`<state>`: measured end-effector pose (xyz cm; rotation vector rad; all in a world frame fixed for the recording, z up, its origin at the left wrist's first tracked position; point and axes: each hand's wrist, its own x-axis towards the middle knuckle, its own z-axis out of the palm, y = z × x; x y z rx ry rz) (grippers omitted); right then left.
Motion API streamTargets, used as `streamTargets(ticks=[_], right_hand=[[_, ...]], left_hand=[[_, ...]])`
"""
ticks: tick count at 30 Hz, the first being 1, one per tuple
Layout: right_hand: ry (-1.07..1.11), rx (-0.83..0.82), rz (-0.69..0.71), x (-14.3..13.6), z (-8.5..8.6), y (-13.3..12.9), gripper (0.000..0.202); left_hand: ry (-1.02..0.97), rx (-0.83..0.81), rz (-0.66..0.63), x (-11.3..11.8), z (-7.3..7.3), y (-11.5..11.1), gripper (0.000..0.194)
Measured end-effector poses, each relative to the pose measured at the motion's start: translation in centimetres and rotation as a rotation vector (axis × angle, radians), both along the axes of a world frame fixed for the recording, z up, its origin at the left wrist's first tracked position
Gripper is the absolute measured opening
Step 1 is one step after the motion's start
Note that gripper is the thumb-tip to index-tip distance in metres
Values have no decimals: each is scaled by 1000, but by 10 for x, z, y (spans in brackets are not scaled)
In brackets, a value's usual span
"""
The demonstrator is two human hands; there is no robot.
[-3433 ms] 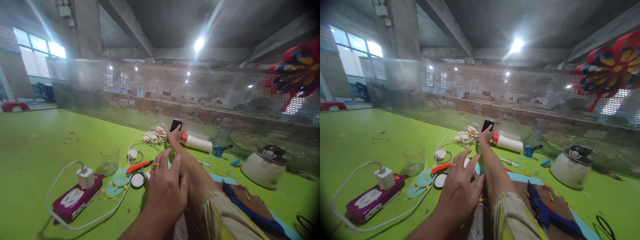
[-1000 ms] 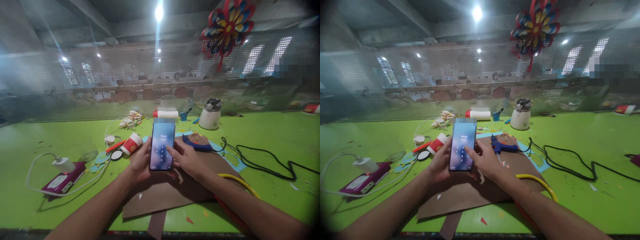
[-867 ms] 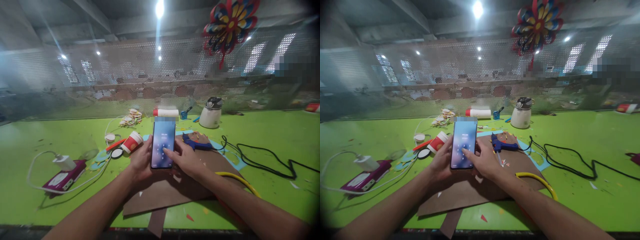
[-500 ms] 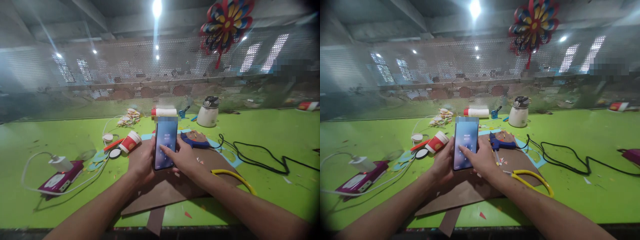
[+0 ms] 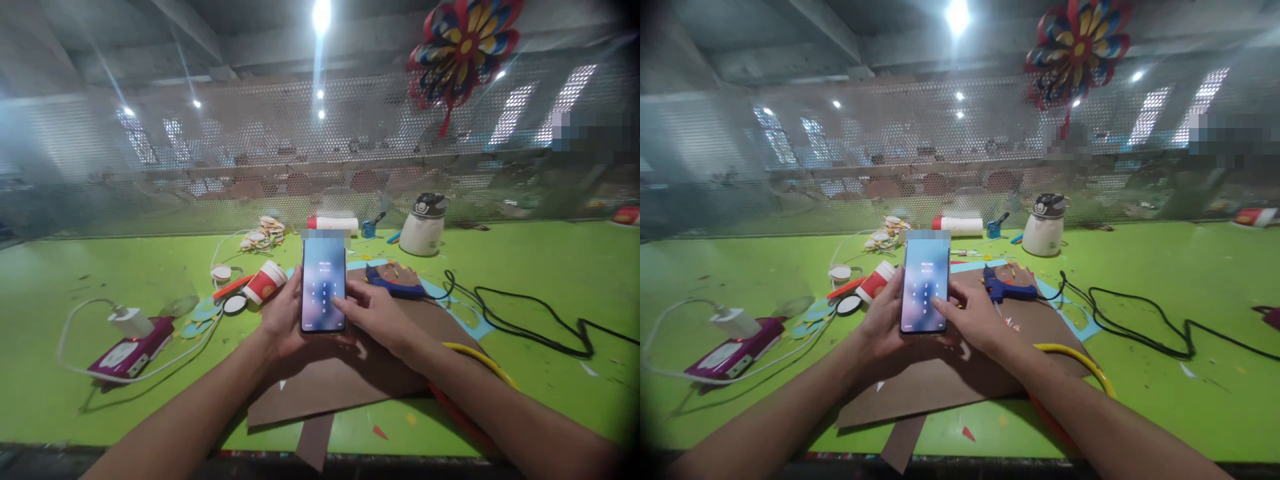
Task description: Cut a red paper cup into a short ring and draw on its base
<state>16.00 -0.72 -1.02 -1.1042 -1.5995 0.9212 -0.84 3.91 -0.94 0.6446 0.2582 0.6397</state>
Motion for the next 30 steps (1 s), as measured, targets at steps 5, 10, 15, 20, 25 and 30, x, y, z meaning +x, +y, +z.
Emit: streamTargets(ticks=[5, 10, 15, 20, 25, 30], right_hand=[[73, -14, 75, 2, -2, 0, 31], [40, -5, 60, 3, 1, -1, 31], [-18, 13, -29, 2, 0, -1, 27], [-17, 12, -89, -2, 3, -3, 27], [32, -45, -152, -8, 5, -4, 38], [42, -47, -271, -11, -2, 1, 44]], left_hand=[[-27, 12, -52, -3, -5, 4, 66], [-36, 9, -81, -6, -6, 6, 64], [-51, 4, -105, -5, -4, 4, 64], [-29, -17, -112, -3, -3, 3, 65], [-22, -3, -83, 0, -3, 0, 62], [-32, -4, -21, 8, -5, -8, 56]])
